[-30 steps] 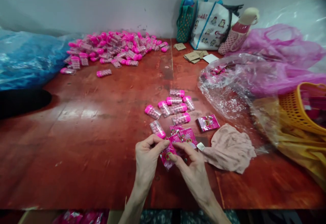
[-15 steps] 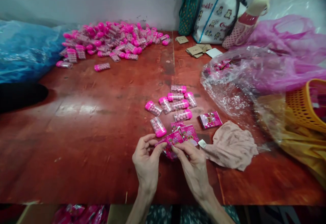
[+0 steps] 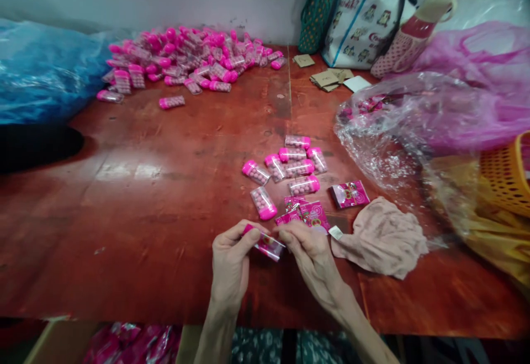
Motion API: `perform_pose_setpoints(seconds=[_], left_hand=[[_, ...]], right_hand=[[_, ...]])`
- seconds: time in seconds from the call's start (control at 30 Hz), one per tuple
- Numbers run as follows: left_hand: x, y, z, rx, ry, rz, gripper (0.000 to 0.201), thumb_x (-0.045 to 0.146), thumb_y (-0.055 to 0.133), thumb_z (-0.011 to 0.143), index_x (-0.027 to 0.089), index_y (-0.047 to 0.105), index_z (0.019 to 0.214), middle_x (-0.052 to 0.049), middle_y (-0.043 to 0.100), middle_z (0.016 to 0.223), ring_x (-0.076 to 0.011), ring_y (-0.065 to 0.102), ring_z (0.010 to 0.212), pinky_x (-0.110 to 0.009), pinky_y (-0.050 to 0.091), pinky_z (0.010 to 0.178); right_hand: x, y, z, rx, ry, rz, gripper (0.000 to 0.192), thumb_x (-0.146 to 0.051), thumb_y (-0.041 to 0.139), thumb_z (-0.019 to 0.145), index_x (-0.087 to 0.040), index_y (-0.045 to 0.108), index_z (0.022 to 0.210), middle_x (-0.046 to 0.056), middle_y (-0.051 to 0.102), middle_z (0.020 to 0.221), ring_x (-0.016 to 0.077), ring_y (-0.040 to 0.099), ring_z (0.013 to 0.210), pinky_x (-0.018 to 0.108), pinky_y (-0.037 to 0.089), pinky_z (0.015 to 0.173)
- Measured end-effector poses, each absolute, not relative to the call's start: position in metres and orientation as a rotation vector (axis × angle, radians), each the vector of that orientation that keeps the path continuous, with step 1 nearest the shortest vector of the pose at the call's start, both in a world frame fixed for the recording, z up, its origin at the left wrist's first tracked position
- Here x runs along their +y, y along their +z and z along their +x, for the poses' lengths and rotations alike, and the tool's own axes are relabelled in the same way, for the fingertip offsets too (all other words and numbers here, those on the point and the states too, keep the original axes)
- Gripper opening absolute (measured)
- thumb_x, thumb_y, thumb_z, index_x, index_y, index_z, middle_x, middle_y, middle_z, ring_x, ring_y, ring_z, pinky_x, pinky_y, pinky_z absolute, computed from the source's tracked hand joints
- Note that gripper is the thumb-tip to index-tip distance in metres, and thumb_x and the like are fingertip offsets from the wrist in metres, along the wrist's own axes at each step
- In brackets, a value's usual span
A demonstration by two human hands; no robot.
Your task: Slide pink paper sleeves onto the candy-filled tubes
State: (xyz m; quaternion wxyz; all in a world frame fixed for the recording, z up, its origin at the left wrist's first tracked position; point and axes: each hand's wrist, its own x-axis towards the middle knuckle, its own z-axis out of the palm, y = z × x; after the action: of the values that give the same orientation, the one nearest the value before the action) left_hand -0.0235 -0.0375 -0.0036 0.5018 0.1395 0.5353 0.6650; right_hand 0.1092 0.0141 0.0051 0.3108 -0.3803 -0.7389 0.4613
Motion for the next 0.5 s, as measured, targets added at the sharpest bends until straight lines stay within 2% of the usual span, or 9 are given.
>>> perform_pose_setpoints(seconds=[0.07,0.13,0.2,0.27,0.4,0.5], left_hand=[[-0.039,-0.006,-0.029,1.309,1.666,0.243,0.008,0.022,0.072,0.065,0.014,0.071,0.064,-0.002,0.067,0.062,-0.0103,0.058,0.059,-0.019,0.046,0.06],[-0.04,-0.007,-0.036,1.319,1.72,0.145,0.009,0.022,0.075,0.062,0.014,0.071,0.064,-0.001,0.069,0.061,-0.0093,0.059,0.057,-0.018,0.047,0.059],[-0.043,-0.007,-0.041,1.317,1.761,0.07,0.011,0.021,0.077,0.06,0.013,0.071,0.065,-0.001,0.07,0.062,-0.0095,0.06,0.058,-0.018,0.049,0.059],[-0.045,-0.005,-0.046,1.305,1.792,0.011,0.013,0.02,0.078,0.058,0.012,0.071,0.066,-0.002,0.07,0.063,-0.0102,0.062,0.059,-0.019,0.05,0.06],[-0.047,-0.004,-0.053,1.261,1.831,-0.086,0.015,0.021,0.078,0.057,0.011,0.071,0.067,-0.003,0.071,0.064,-0.0111,0.063,0.06,-0.02,0.052,0.06],[-0.047,-0.003,-0.056,1.222,1.863,-0.147,0.014,0.019,0.079,0.057,0.013,0.07,0.065,-0.002,0.071,0.064,-0.0101,0.063,0.06,-0.019,0.053,0.061]], right_hand=[[0.027,0.005,0.101,-2.074,1.081,-0.998,0.025,-0.017,0.04,0.092,-0.02,0.06,0.107,0.005,0.061,0.086,0.0167,0.057,0.077,0.028,0.045,0.069],[0.039,0.001,0.093,-2.297,0.961,-0.943,0.037,-0.011,0.036,0.091,-0.024,0.051,0.122,0.008,0.058,0.105,0.0203,0.055,0.094,0.035,0.045,0.08],[0.048,-0.008,0.088,-2.497,0.866,-0.866,0.045,-0.008,0.038,0.088,-0.026,0.045,0.128,0.01,0.048,0.125,0.0253,0.044,0.114,0.044,0.04,0.092],[0.052,-0.018,0.088,-2.605,0.808,-0.815,0.05,-0.009,0.038,0.087,-0.027,0.038,0.133,0.01,0.037,0.137,0.0283,0.034,0.124,0.05,0.035,0.097],[0.051,-0.026,0.097,-2.657,0.766,-0.722,0.053,-0.009,0.032,0.089,-0.029,0.028,0.138,0.008,0.028,0.144,0.0266,0.028,0.13,0.049,0.036,0.098],[0.052,-0.022,0.094,-2.626,0.685,-0.667,0.05,-0.007,0.026,0.09,-0.023,0.026,0.138,0.011,0.024,0.146,0.0257,0.022,0.133,0.051,0.032,0.101]])
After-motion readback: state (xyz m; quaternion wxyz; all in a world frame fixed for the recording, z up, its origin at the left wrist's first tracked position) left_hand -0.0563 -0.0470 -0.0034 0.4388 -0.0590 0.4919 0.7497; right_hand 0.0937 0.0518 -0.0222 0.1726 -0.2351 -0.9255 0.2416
